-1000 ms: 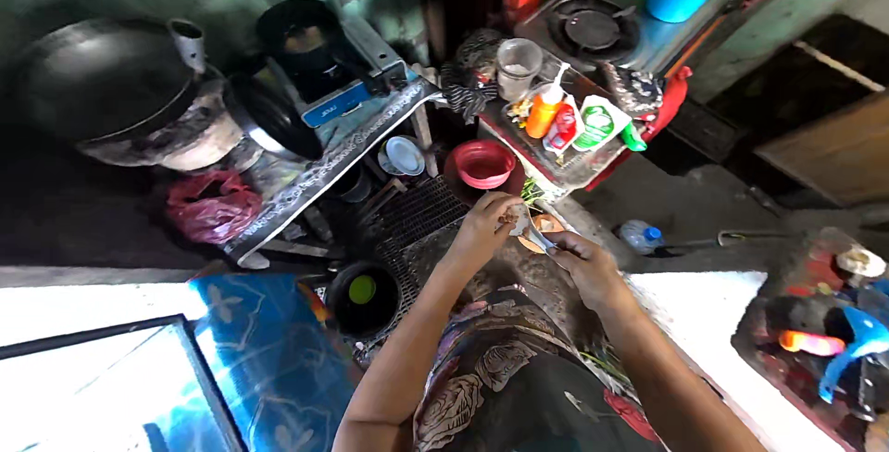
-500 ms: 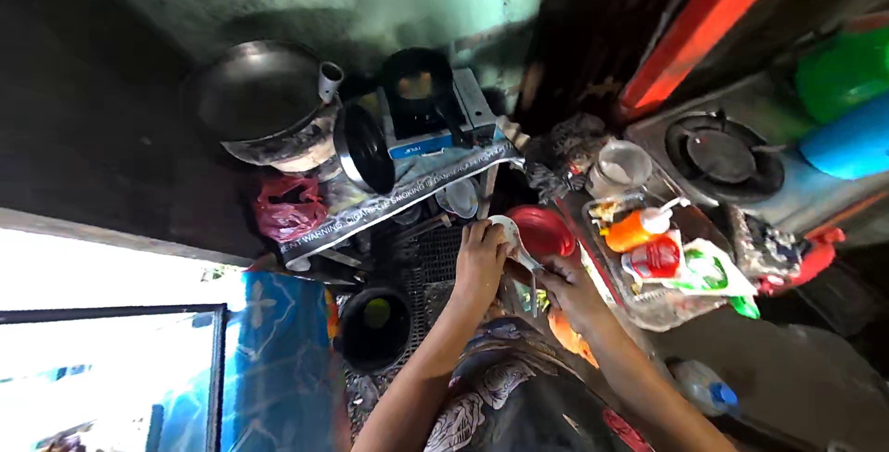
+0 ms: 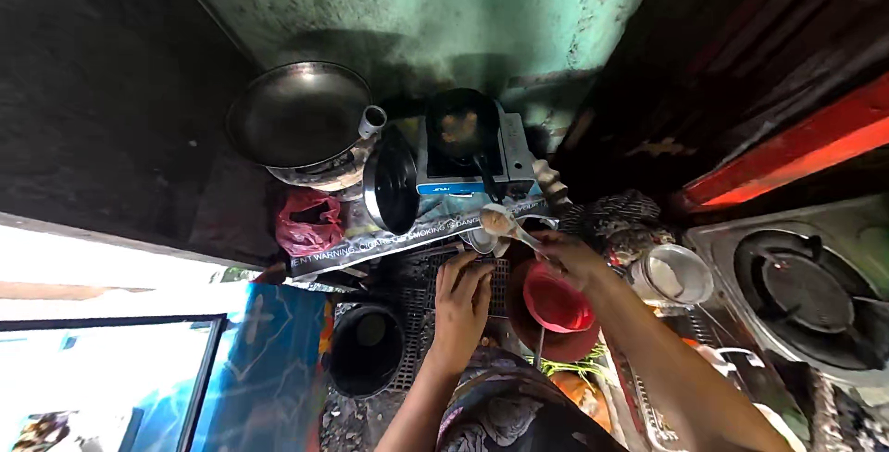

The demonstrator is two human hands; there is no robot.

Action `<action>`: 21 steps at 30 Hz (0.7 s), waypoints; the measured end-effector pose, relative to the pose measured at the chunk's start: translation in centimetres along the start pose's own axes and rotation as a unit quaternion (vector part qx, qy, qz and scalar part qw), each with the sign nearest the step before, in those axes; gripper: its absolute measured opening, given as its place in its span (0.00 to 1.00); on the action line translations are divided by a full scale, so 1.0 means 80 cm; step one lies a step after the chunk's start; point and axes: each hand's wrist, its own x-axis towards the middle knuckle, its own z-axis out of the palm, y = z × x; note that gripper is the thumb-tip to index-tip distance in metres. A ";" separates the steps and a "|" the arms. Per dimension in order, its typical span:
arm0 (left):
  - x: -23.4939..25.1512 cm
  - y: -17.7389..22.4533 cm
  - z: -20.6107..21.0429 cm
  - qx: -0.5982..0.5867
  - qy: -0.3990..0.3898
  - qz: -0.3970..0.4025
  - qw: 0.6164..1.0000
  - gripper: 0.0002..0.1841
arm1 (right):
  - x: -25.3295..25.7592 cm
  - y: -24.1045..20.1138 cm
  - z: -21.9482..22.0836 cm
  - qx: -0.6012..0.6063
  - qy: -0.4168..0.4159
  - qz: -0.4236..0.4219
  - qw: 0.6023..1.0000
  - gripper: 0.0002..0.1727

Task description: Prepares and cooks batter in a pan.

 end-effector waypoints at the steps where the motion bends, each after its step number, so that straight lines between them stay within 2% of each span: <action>1: -0.001 -0.008 -0.007 -0.002 0.006 -0.002 1.000 0.08 | 0.014 -0.011 0.005 0.000 0.015 -0.007 1.000 0.16; 5: -0.007 -0.043 -0.031 0.018 0.014 -0.020 1.000 0.09 | 0.073 -0.058 0.028 -0.045 0.093 -0.078 0.992 0.15; 8: -0.018 -0.065 -0.056 0.031 0.008 -0.063 0.997 0.08 | 0.132 -0.095 0.023 -0.097 0.116 -0.124 0.981 0.18; 12: -0.038 -0.089 -0.088 0.062 -0.001 -0.138 0.989 0.08 | 0.205 -0.138 0.007 -0.113 0.125 -0.108 0.980 0.21; 15: -0.054 -0.107 -0.104 0.088 0.008 -0.163 0.983 0.08 | 0.247 -0.148 0.016 -0.122 0.145 -0.078 0.979 0.21; 21: -0.059 -0.127 -0.129 0.117 0.008 -0.175 0.978 0.09 | 0.272 -0.159 0.048 -0.118 0.164 -0.027 0.979 0.18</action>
